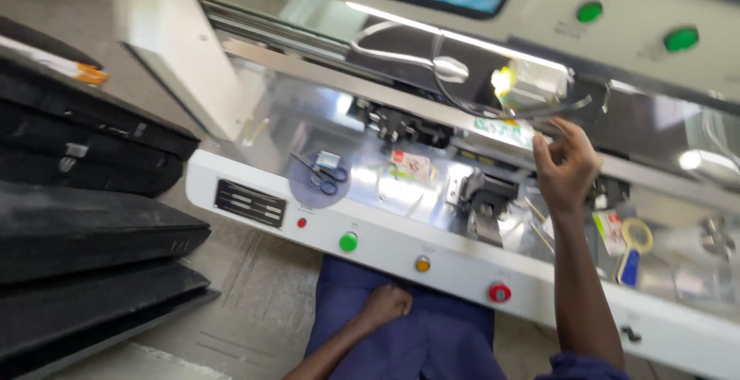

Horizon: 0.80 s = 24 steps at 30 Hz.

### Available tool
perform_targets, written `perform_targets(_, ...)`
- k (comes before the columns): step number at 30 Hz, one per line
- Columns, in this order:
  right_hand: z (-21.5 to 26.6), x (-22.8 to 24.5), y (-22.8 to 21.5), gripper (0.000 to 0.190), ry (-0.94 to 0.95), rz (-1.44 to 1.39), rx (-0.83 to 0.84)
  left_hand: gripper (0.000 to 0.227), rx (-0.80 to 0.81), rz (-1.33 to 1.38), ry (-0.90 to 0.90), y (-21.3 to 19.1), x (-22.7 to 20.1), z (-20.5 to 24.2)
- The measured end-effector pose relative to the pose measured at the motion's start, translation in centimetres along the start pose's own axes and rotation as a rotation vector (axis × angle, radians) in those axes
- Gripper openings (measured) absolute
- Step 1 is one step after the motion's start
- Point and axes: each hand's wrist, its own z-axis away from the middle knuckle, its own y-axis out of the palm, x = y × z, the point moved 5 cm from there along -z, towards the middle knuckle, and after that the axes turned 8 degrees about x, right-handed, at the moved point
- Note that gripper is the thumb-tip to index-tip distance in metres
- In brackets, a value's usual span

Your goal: The person places a circuit board into a machine and secures it. They then use a small tool to manipulate components on the board while referencing a monitor above. Finally, they press buttons on the machine's control panel.

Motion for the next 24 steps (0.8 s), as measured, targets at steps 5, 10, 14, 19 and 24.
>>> perform_targets(5, 0.6, -1.8, 0.1, 0.017, -0.035, 0.062, 0.037, 0.017, 0.023, 0.138, 0.047, -3.5, -5.1, 1.5)
perform_targets(10, 0.2, -4.5, 1.8, 0.019, -0.142, 0.239, 0.102, 0.015, 0.119, 0.01, 0.112, -8.4, -11.6, 1.5)
perform_targets(14, -0.1, -5.5, 2.9, 0.033, -0.074, 0.191, 0.152, 0.015, 0.28, -0.179, 0.078, -10.1, -13.8, 0.8)
perform_targets(19, 0.7, -4.8, 1.7, 0.043, -0.017, 0.122, 0.099, 0.015, 0.098, -0.103, 0.124, -12.5, -15.8, 0.3)
perform_targets(24, 2.6, -4.8, -0.3, 0.014, 0.019, -0.043, 0.034, 0.018, -0.281, -0.023, -0.156, -15.4, -14.6, -0.2)
